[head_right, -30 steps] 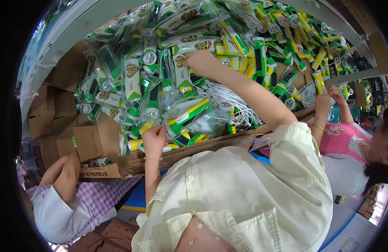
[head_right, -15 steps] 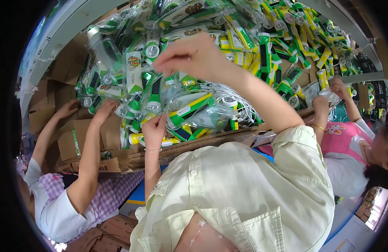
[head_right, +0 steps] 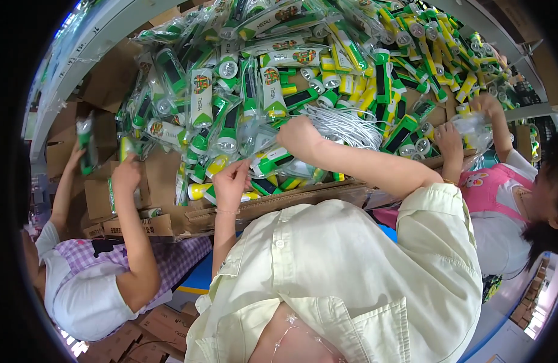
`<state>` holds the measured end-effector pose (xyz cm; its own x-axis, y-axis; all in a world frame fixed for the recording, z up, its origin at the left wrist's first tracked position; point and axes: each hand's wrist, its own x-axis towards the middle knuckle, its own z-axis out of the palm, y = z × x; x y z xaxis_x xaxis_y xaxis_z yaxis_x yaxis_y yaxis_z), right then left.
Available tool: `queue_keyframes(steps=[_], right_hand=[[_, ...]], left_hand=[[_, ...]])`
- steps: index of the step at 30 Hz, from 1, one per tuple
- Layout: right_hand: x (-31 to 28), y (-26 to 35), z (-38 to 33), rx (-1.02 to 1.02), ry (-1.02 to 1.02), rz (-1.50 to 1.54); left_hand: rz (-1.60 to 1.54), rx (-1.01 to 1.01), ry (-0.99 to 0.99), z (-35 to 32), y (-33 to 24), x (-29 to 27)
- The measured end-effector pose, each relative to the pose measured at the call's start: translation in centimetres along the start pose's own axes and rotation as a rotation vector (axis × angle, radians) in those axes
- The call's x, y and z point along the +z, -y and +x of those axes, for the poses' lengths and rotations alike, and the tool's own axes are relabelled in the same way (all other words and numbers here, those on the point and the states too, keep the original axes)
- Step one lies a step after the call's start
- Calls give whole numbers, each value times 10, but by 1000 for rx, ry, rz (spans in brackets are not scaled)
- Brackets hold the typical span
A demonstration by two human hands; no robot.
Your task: Packaging flashlights into plastic bags at a factory workbench.
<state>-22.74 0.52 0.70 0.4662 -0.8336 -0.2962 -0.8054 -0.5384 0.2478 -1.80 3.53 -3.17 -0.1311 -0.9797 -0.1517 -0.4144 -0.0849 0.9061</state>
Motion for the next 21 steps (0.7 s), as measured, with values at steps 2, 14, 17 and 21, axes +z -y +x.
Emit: queue_keyframes(steps=[2,14,17,21], right_hand=[[-5,0,-3,16,0,-24],[-8,24,18,-124,-589,598],[7,34,23,-241,-709,756],[3,24,24,-306,-671,730]], left_hand=[[-180,-132,46,0,1,-1],[-168,67,-68,4,25,1],[-82,134,-66,0,18,0],[-32,219,-120,0,16,3]])
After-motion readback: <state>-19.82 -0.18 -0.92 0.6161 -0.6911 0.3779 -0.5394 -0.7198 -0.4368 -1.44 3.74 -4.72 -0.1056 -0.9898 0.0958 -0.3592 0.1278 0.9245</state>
